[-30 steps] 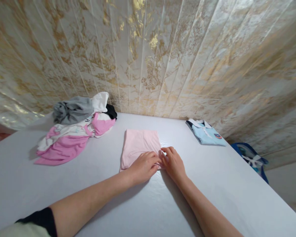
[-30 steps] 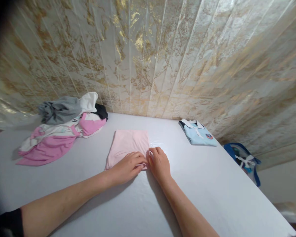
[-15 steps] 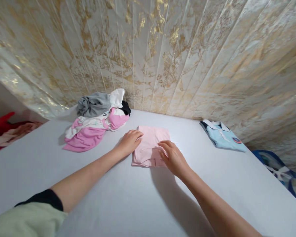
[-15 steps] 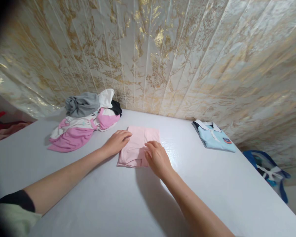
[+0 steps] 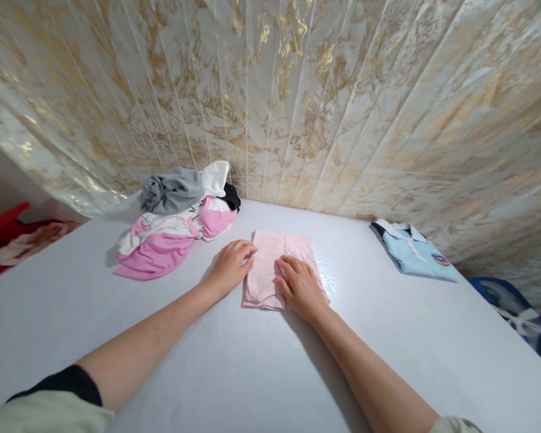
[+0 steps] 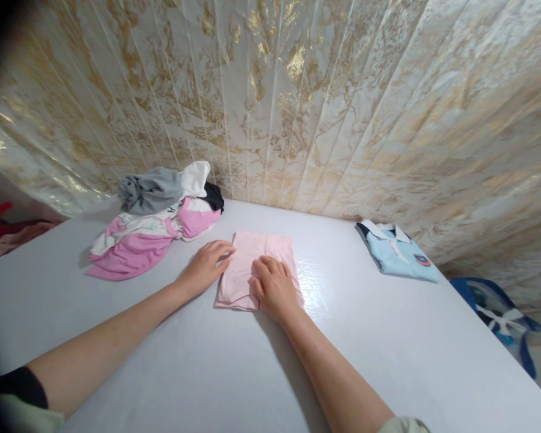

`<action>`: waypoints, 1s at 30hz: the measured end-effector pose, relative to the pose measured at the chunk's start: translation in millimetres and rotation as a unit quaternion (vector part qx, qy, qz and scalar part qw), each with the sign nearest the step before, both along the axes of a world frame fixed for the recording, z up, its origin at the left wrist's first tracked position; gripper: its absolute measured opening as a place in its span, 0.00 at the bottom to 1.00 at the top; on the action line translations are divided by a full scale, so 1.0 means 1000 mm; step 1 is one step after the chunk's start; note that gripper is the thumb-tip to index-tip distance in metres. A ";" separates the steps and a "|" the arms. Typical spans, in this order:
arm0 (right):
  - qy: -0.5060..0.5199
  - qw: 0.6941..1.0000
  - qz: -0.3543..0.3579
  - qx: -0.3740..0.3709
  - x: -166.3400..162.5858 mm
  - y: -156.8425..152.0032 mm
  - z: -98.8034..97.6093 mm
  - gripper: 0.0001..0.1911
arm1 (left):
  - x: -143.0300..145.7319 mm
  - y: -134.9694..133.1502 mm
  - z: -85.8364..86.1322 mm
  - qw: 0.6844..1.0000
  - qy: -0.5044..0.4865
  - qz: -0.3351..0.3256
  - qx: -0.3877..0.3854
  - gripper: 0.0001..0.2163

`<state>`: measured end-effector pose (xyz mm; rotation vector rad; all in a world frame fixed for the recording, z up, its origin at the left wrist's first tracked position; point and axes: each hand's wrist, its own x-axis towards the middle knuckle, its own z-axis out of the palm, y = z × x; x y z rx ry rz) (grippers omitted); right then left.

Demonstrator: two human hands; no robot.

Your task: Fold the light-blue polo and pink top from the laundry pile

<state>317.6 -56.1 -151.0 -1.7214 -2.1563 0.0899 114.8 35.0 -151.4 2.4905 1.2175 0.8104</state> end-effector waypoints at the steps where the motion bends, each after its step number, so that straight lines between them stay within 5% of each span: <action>1: 0.020 1.000 0.020 0.012 -0.001 -0.002 0.003 0.19 | 0.002 -0.002 0.001 1.000 -0.011 -0.010 0.006 0.10; 7: 0.081 0.983 0.166 0.019 -0.026 -0.014 0.010 0.16 | 0.003 0.004 -0.009 0.999 -0.031 -0.038 0.007 0.14; 17: 0.112 0.987 0.110 0.023 -0.045 -0.012 0.005 0.08 | 0.004 0.008 -0.016 0.999 0.028 -0.014 -0.016 0.16; 30: 0.042 0.982 0.180 0.033 -0.051 -0.022 0.001 0.10 | 0.004 0.007 -0.015 0.999 0.035 -0.006 -0.014 0.16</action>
